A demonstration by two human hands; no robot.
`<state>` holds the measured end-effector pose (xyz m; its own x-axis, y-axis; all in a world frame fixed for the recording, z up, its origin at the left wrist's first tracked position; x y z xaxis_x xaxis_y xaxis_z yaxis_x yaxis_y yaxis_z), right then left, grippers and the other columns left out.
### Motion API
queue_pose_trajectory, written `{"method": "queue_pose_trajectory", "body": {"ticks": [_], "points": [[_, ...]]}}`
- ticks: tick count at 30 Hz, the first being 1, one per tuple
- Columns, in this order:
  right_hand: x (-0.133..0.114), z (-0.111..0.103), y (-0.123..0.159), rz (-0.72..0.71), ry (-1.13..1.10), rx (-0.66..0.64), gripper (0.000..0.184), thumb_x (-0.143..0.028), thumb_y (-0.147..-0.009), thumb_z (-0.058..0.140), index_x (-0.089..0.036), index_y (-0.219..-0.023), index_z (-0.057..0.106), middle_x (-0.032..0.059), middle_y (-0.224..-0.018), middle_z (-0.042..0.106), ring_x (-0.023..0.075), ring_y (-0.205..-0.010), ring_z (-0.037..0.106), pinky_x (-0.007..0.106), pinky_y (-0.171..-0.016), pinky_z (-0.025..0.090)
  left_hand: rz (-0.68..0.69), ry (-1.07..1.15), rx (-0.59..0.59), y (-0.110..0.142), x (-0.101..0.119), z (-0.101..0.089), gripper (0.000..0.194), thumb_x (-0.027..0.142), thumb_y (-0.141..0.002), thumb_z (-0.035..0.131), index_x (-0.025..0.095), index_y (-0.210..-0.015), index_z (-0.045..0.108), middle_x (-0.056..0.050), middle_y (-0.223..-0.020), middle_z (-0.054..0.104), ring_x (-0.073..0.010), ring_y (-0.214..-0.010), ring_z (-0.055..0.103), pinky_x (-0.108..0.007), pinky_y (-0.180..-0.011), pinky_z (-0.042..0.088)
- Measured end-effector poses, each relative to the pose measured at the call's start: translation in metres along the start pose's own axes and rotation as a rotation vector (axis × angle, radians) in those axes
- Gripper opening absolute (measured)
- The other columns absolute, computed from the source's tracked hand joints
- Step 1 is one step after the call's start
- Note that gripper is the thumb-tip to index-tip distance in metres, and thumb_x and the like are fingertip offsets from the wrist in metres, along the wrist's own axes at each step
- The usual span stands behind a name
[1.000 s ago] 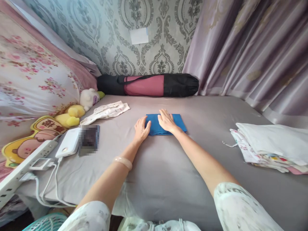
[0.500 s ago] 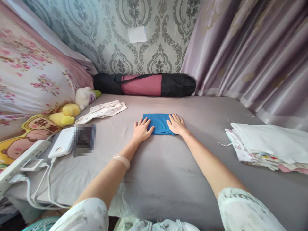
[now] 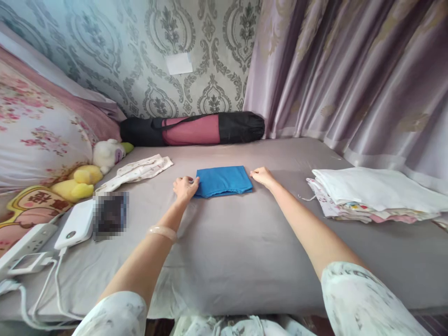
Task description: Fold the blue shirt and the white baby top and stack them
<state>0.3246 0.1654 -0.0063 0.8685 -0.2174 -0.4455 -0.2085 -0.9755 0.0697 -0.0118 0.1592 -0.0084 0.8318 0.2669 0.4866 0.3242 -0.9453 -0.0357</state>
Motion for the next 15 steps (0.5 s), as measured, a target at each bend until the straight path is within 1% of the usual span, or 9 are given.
{"method": "queue_pose_trajectory", "body": {"ticks": [1, 3, 6, 9, 11, 13, 15], "points": [[0.003, -0.001, 0.001, 0.023, 0.009, -0.005, 0.034, -0.04, -0.086, 0.047, -0.018, -0.092, 0.072, 0.0072, -0.093, 0.072, 0.0219, -0.092, 0.064, 0.026, -0.075, 0.044, -0.031, -0.042, -0.035, -0.001, 0.0, -0.001, 0.046, 0.056, -0.08, 0.05, 0.02, -0.102, 0.069, -0.018, -0.12, 0.057, -0.0369, -0.121, 0.046, -0.047, -0.099, 0.037], [0.002, -0.001, 0.003, 0.052, 0.028, -0.014, 0.033, -0.042, -0.084, 0.051, -0.018, -0.089, 0.072, 0.0093, -0.093, 0.072, 0.0236, -0.094, 0.064, 0.028, -0.077, 0.044, -0.058, -0.081, -0.11, -0.003, 0.003, -0.001, 0.046, 0.057, -0.08, 0.05, 0.02, -0.1, 0.07, -0.018, -0.119, 0.059, -0.0368, -0.122, 0.046, -0.045, -0.098, 0.038], [-0.01, 0.005, 0.005, 0.085, 0.083, -0.021, 0.037, -0.044, -0.085, 0.05, -0.015, -0.095, 0.071, 0.0154, -0.107, 0.068, 0.0284, -0.107, 0.059, 0.035, -0.087, 0.043, -0.119, -0.095, -0.18, -0.006, 0.007, 0.0, 0.046, 0.056, -0.077, 0.055, 0.02, -0.103, 0.069, -0.017, -0.121, 0.059, -0.0364, -0.123, 0.045, -0.043, -0.097, 0.038], [-0.024, 0.011, 0.007, 0.109, 0.087, -0.001, 0.039, -0.041, -0.085, 0.052, -0.013, -0.107, 0.067, 0.0195, -0.125, 0.058, 0.0311, -0.121, 0.05, 0.04, -0.097, 0.039, -0.161, -0.093, -0.199, -0.009, 0.012, 0.003, 0.045, 0.052, -0.074, 0.061, 0.019, -0.104, 0.068, -0.019, -0.128, 0.055, -0.0364, -0.125, 0.044, -0.042, -0.095, 0.039], [-0.031, 0.015, 0.008, 0.129, 0.057, 0.005, 0.04, -0.037, -0.084, 0.054, -0.012, -0.113, 0.065, 0.0204, -0.131, 0.053, 0.0315, -0.124, 0.047, 0.042, -0.1, 0.037, -0.17, -0.087, -0.198, -0.011, 0.015, 0.005, 0.043, 0.048, -0.071, 0.064, 0.018, -0.102, 0.067, -0.019, -0.129, 0.055, -0.0367, -0.125, 0.045, -0.042, -0.094, 0.04], [-0.034, 0.017, 0.009, 0.143, 0.027, 0.002, 0.04, -0.033, -0.082, 0.056, -0.012, -0.115, 0.064, 0.0208, -0.133, 0.051, 0.0319, -0.125, 0.047, 0.043, -0.101, 0.037, -0.163, -0.082, -0.191, -0.011, 0.02, 0.006, 0.037, 0.043, -0.069, 0.066, 0.018, -0.097, 0.067, -0.019, -0.124, 0.059, -0.037, -0.123, 0.047, -0.043, -0.093, 0.04], [-0.036, 0.017, 0.009, 0.145, -0.007, -0.004, 0.038, -0.031, -0.08, 0.058, -0.013, -0.112, 0.065, 0.0201, -0.13, 0.054, 0.032, -0.123, 0.049, 0.042, -0.099, 0.038, -0.13, -0.066, -0.187, -0.011, 0.024, 0.007, 0.029, 0.038, -0.068, 0.066, 0.019, -0.089, 0.067, -0.017, -0.113, 0.065, -0.0362, -0.117, 0.052, -0.043, -0.093, 0.039]]}}
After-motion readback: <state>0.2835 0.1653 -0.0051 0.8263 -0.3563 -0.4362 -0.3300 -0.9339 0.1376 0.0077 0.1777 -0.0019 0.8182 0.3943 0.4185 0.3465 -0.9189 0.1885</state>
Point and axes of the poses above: each hand's wrist, its own y-axis away from the middle knuckle, its own z-axis out of the palm, x = y × z, the point moved 6 cm from there along -y, towards the middle knuckle
